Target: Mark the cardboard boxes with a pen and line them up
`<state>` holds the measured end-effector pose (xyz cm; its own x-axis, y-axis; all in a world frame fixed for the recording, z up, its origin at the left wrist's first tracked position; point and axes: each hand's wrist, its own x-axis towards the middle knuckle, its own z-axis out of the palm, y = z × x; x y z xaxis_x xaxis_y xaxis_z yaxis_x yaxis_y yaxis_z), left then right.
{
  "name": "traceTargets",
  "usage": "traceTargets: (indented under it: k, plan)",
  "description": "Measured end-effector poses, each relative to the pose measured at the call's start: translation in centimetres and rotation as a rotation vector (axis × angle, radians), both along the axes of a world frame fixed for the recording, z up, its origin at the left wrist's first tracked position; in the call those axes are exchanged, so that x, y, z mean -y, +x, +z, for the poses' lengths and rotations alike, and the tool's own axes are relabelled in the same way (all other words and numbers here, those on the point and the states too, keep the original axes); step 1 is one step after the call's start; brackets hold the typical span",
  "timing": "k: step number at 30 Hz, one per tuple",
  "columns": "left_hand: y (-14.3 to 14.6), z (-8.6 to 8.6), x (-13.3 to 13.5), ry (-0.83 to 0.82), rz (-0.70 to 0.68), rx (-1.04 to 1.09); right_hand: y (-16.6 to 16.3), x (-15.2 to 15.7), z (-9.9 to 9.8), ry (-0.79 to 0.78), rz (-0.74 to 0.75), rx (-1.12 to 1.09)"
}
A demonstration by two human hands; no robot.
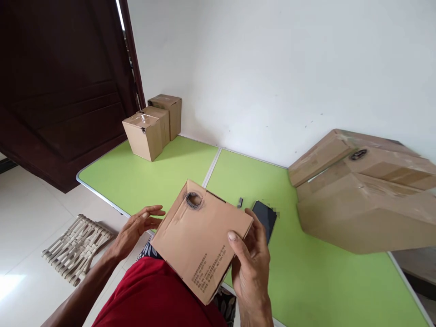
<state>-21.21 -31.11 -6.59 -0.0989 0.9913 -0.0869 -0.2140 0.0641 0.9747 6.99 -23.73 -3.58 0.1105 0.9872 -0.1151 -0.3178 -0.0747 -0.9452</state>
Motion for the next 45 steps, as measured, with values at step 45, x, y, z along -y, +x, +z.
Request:
traceTargets:
  k: [45]
  plan:
    - [3.7, 1.4, 0.6, -0.079, -0.302, -0.356, 1.4, -5.1, -4.0, -0.099, 0.076, 1.328]
